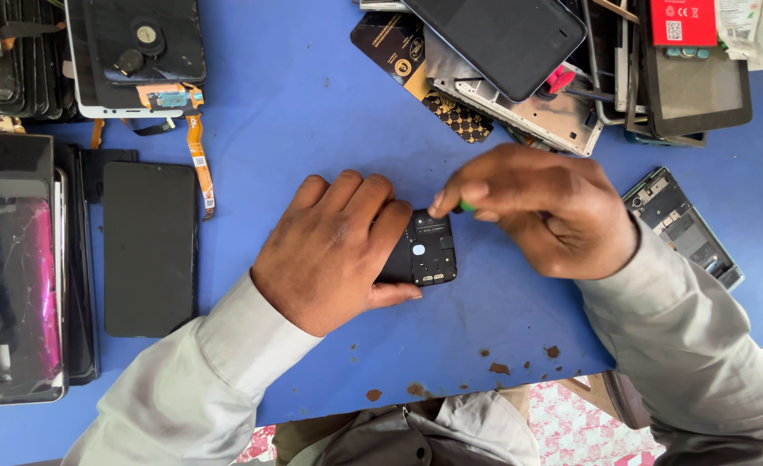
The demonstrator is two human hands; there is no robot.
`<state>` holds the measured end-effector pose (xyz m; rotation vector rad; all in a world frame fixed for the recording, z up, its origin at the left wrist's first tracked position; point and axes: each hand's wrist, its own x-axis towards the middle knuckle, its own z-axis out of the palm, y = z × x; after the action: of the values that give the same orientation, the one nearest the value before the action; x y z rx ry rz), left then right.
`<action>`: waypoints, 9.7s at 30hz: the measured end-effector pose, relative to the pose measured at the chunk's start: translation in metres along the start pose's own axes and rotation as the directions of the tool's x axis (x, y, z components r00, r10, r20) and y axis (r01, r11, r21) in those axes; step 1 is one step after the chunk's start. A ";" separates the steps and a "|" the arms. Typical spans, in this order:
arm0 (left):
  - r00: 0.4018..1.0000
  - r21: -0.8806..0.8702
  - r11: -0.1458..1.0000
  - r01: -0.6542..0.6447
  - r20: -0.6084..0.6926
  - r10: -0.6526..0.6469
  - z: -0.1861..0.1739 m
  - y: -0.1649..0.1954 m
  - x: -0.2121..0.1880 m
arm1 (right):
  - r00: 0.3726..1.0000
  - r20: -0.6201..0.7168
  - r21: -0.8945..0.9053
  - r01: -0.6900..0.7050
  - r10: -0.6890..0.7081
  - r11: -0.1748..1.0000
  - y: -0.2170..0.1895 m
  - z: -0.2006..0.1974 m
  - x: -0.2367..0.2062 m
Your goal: The person uses a screwdriver to remove several screws from the back of a smartphone placed on a blue workbench. The person then lifts the back cover slightly to begin disassembly.
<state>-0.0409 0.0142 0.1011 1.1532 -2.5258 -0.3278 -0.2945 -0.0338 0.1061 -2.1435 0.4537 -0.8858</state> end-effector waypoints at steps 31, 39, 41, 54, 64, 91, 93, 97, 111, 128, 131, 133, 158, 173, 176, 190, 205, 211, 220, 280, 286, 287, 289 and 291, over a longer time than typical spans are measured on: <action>1.000 0.018 1.000 0.005 0.015 -0.005 -0.002 0.002 0.000 | 0.992 -0.121 -0.171 0.014 -0.035 0.985 0.004 0.017 -0.001; 1.000 0.005 1.000 0.002 0.029 -0.002 0.001 0.001 0.001 | 0.999 -0.010 0.038 -0.032 0.033 0.999 0.004 0.002 -0.005; 0.999 0.012 1.000 0.005 0.044 -0.006 0.001 0.001 0.000 | 0.999 -0.022 0.091 0.039 -0.037 0.995 0.006 0.007 -0.003; 1.000 0.033 0.999 0.010 0.012 -0.010 0.001 0.002 -0.003 | 0.995 -0.104 -0.132 -0.001 -0.013 0.991 0.003 0.013 0.005; 1.000 0.027 1.000 0.008 0.022 -0.008 0.001 0.002 -0.004 | 0.998 0.005 0.024 -0.061 0.061 0.998 0.000 0.008 0.000; 1.000 0.059 0.998 -0.003 -0.011 0.003 0.001 0.001 -0.004 | 0.999 -0.039 -0.072 -0.027 0.024 0.997 0.000 0.006 -0.001; 1.000 0.051 0.999 0.003 0.003 -0.003 0.001 0.002 -0.004 | 0.998 -0.042 -0.069 0.035 -0.038 0.997 0.004 0.007 0.000; 1.000 0.047 0.999 -0.002 -0.015 0.002 0.001 0.002 -0.004 | 0.993 -0.100 -0.085 0.053 -0.061 0.995 0.010 0.012 -0.002; 0.987 0.029 0.999 -0.016 -0.156 0.020 0.005 0.000 -0.003 | 0.988 -0.153 -0.111 -0.017 0.000 0.994 0.003 0.014 -0.008; 0.977 -0.046 0.999 -0.007 -0.215 -0.004 0.010 0.000 -0.002 | 0.985 -0.172 -0.299 -0.068 0.016 0.952 -0.017 0.013 -0.005; 0.971 -0.022 1.000 0.013 -0.238 -0.018 0.007 -0.003 -0.005 | 0.997 -0.063 -0.337 -0.058 0.039 0.940 -0.025 0.013 -0.001; 0.957 -0.020 0.999 0.034 -0.287 -0.039 0.006 -0.007 -0.007 | 0.996 -0.004 -0.458 -0.077 0.085 0.886 -0.028 0.013 0.002; 0.916 -0.019 0.991 0.135 -0.379 -0.132 0.012 -0.016 -0.016 | 0.951 0.256 -0.618 0.023 0.173 0.786 -0.014 0.016 0.010; 0.924 0.004 0.988 0.153 -0.354 -0.142 0.014 -0.014 -0.017 | 0.934 0.281 -0.616 -0.001 0.222 0.787 -0.014 0.015 0.007; 0.927 0.016 0.988 0.156 -0.349 -0.141 0.014 -0.014 -0.016 | 0.930 0.273 -0.615 -0.027 0.245 0.788 -0.014 0.016 0.007; 0.940 0.018 0.990 0.141 -0.317 -0.128 0.014 -0.014 -0.016 | 0.945 0.268 -0.611 0.014 0.190 0.791 -0.014 0.011 0.006; 0.953 -0.001 0.993 0.119 -0.279 -0.115 0.015 -0.013 -0.016 | 0.936 0.279 -0.619 0.006 0.213 0.785 -0.013 0.015 0.006; 0.956 0.006 0.993 0.117 -0.271 -0.111 0.015 -0.013 -0.017 | 0.939 0.272 -0.618 0.004 0.210 0.786 -0.012 0.017 0.007; 0.954 0.021 0.993 0.119 -0.280 -0.108 0.014 -0.012 -0.018 | 0.941 0.260 -0.611 -0.015 0.219 0.792 -0.012 0.013 0.006; 0.886 -0.048 0.995 0.092 -0.452 -0.104 0.009 -0.022 -0.022 | 0.977 -0.190 -0.186 -0.129 0.093 0.974 -0.029 0.032 -0.005; 0.855 -0.122 0.991 0.051 -0.507 -0.106 0.007 -0.018 -0.021 | 0.955 -0.297 -0.190 -0.073 0.014 0.979 -0.006 0.049 -0.012; 0.850 -0.146 0.988 0.041 -0.515 -0.111 0.006 -0.017 -0.021 | 0.959 -0.282 -0.189 -0.061 0.005 0.980 -0.004 0.052 -0.013; 0.856 -0.316 0.949 0.008 -0.489 -0.170 0.001 -0.012 -0.022 | 0.972 -0.236 -0.182 -0.054 0.010 0.982 -0.001 0.055 -0.016; 0.920 -0.635 0.766 -0.100 -0.351 -0.171 -0.006 -0.009 -0.025 | 0.976 -0.217 -0.185 -0.065 0.024 0.981 -0.001 0.056 -0.017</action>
<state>-0.0175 0.0272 0.0982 0.8683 -1.8026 -0.8149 -0.2663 0.0053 0.0724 -2.2085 0.7188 -1.0914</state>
